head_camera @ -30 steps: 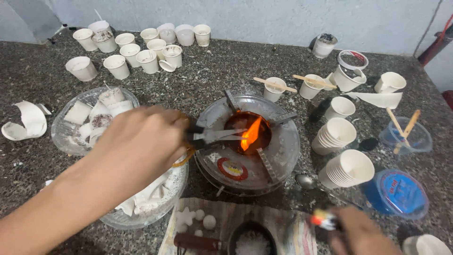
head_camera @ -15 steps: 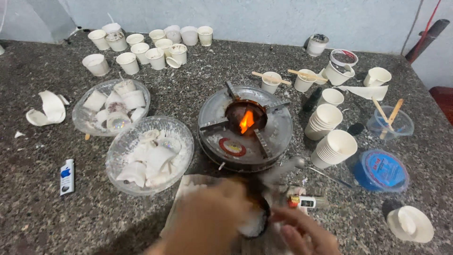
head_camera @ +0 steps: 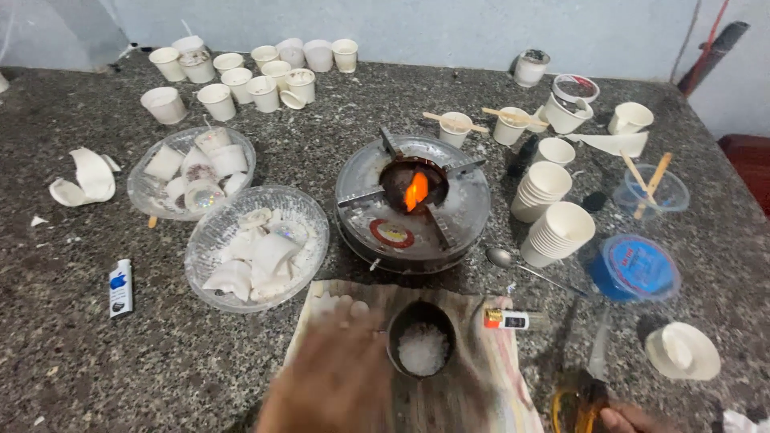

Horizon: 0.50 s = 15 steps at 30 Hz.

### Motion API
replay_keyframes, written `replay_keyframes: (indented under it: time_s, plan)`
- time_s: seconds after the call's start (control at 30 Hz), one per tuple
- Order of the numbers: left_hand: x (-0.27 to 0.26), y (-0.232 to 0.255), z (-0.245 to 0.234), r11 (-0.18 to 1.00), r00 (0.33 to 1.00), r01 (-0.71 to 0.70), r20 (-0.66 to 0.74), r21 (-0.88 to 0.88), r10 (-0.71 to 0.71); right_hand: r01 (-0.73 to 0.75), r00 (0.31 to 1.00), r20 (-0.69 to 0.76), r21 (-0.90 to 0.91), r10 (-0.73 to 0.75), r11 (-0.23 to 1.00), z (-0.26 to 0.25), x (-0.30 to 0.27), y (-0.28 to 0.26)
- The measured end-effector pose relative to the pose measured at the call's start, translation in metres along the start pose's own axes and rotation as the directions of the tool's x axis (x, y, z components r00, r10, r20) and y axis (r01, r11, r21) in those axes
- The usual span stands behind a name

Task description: The person lights a portable gas stove and melts white wax in a small metal pot while stirring it with a spoon.

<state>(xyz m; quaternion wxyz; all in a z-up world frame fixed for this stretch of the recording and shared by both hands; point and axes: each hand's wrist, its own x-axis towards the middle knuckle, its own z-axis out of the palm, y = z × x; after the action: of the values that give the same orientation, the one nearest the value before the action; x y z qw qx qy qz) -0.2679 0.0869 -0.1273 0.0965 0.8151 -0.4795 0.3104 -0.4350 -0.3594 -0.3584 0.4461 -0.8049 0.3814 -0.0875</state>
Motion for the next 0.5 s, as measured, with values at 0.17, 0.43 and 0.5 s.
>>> replay_keyframes:
  time_s: [0.17,0.43,0.5]
  plan:
    - [-0.023,-0.055,0.043,0.943,0.939,0.330,0.127,-0.053,-0.321,-0.119,0.992,-0.084,-0.348,0.096,0.930,-0.029,-0.006,-0.066]
    - [-0.020,-0.066,0.064,0.965,0.958,-0.089,0.287,0.247,0.015,0.003,0.999,-0.020,-0.778,-0.031,0.628,-0.018,-0.021,-0.281]
    - [-0.016,-0.070,0.061,0.989,0.914,-0.044,0.406,0.141,-0.018,0.075,0.995,0.023,-0.792,-0.093,0.605,-0.010,0.003,-0.273]
